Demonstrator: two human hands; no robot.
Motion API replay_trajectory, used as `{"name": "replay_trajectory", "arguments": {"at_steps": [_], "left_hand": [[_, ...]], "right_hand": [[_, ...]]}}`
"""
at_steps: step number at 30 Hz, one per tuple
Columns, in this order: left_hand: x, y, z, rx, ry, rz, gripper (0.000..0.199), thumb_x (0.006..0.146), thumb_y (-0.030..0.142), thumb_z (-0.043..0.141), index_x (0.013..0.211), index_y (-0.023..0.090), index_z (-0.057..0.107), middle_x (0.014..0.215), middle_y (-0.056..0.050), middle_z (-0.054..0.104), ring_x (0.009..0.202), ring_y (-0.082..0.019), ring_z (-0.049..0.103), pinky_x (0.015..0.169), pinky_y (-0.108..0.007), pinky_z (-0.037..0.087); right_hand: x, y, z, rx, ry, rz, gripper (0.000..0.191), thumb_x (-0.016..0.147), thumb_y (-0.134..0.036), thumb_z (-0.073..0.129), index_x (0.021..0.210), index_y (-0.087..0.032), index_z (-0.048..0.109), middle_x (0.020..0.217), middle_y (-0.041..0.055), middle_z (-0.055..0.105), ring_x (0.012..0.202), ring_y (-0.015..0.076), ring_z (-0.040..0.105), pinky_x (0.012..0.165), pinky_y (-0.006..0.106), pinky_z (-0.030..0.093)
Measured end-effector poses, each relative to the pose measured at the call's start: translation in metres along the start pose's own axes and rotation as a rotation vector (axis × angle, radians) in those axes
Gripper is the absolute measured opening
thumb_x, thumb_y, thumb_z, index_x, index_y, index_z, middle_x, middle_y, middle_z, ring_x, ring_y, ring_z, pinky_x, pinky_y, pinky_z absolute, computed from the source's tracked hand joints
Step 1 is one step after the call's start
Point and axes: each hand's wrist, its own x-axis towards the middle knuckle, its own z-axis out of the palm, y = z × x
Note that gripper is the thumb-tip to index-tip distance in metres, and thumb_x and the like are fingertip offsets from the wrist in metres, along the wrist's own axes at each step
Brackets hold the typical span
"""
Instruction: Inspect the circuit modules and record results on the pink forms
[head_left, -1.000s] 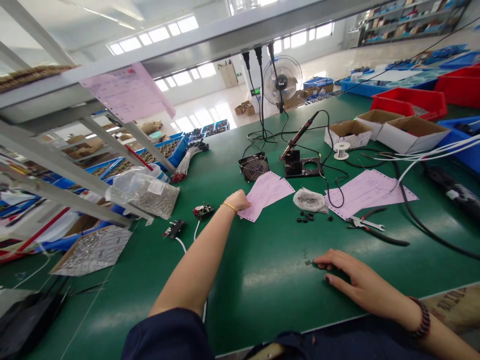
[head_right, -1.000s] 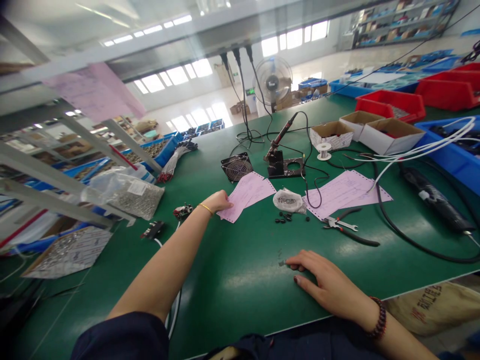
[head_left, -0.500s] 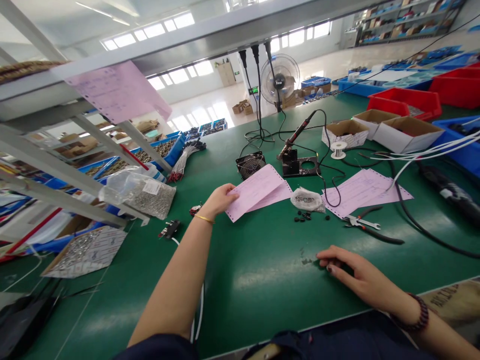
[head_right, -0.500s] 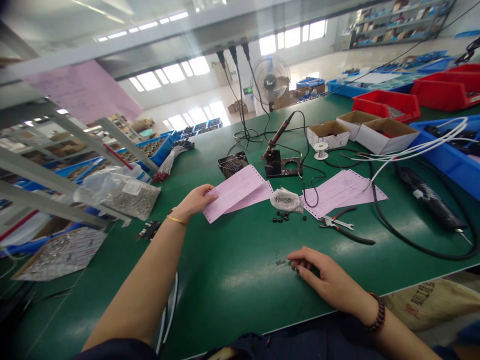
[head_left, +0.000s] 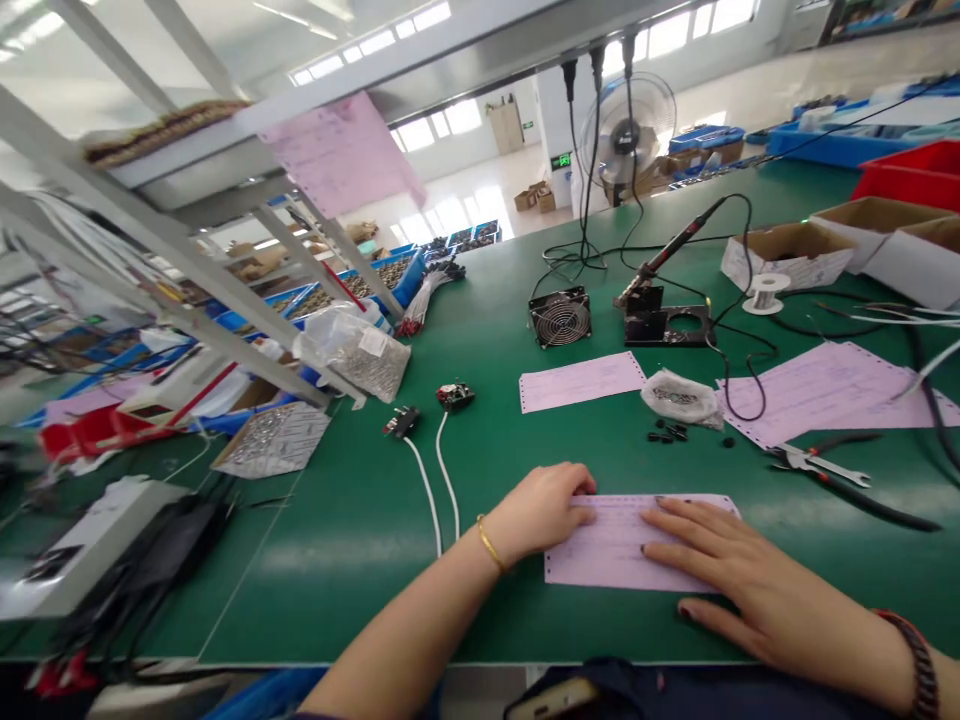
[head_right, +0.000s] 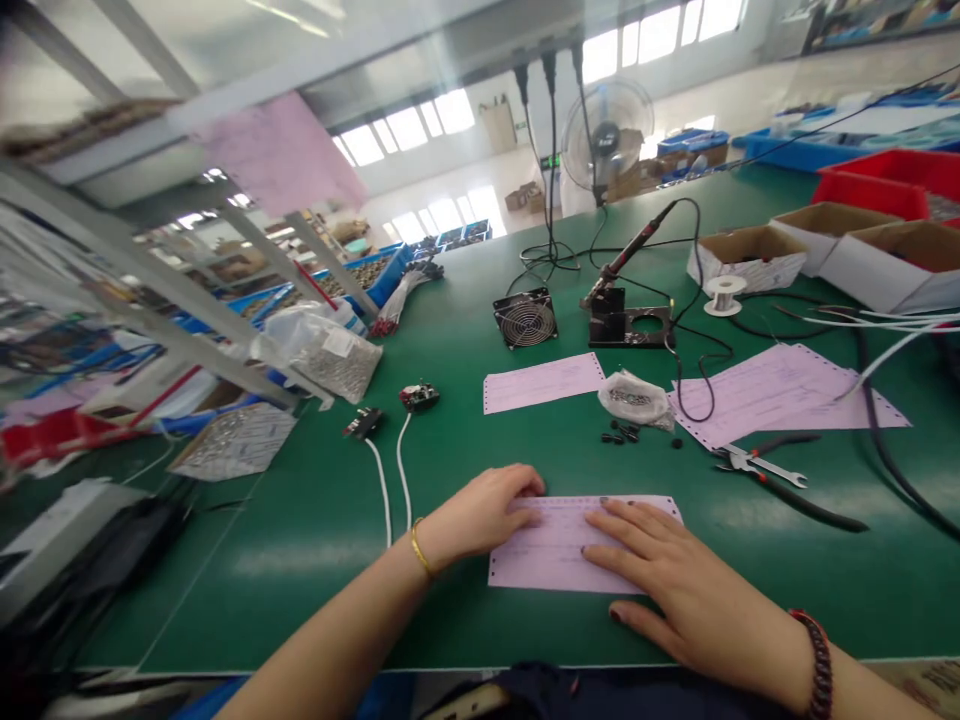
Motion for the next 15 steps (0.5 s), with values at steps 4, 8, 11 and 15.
{"name": "replay_trajectory", "arguments": {"at_steps": [4, 8, 11, 15], "left_hand": [[-0.005, -0.026, -0.03, 0.081, 0.301, -0.116, 0.033, 0.088, 0.039, 0.069, 0.119, 0.026, 0.065, 0.125, -0.01, 0.067, 0.12, -0.032, 0.061, 0.108, -0.045, 0.045], [0.001, -0.084, -0.073, 0.129, 0.621, -0.373, 0.054, 0.09, 0.034, 0.066, 0.138, 0.015, 0.049, 0.146, -0.022, 0.049, 0.141, -0.039, 0.044, 0.12, -0.053, 0.032], [0.011, -0.128, -0.095, 0.105, 0.72, -0.511, 0.07, 0.084, 0.033, 0.073, 0.143, 0.014, 0.041, 0.149, -0.025, 0.048, 0.145, -0.04, 0.043, 0.12, -0.054, 0.032], [0.025, -0.162, -0.103, 0.019, 0.7, -0.545, 0.069, 0.079, 0.034, 0.079, 0.137, 0.014, 0.047, 0.14, -0.024, 0.059, 0.132, -0.037, 0.058, 0.112, -0.047, 0.044]], "right_hand": [[0.003, 0.018, 0.014, 0.02, 0.016, 0.005, 0.052, 0.1, -0.046, 0.06, 0.151, -0.043, 0.052, 0.162, 0.0027, 0.045, 0.147, 0.0358, 0.046, 0.117, 0.063, 0.042], [0.001, 0.02, 0.016, 0.03, 0.054, 0.0, 0.051, 0.099, -0.044, 0.061, 0.149, -0.043, 0.055, 0.16, 0.003, 0.049, 0.144, 0.0356, 0.049, 0.116, 0.063, 0.044], [0.002, 0.017, 0.014, 0.047, 0.069, 0.008, 0.051, 0.098, -0.043, 0.063, 0.148, -0.041, 0.057, 0.158, 0.0041, 0.05, 0.144, 0.0353, 0.05, 0.117, 0.061, 0.043], [0.004, 0.012, 0.009, 0.056, 0.055, 0.034, 0.047, 0.098, -0.044, 0.061, 0.145, -0.039, 0.061, 0.157, 0.0046, 0.052, 0.143, 0.0345, 0.051, 0.118, 0.062, 0.042]]}}
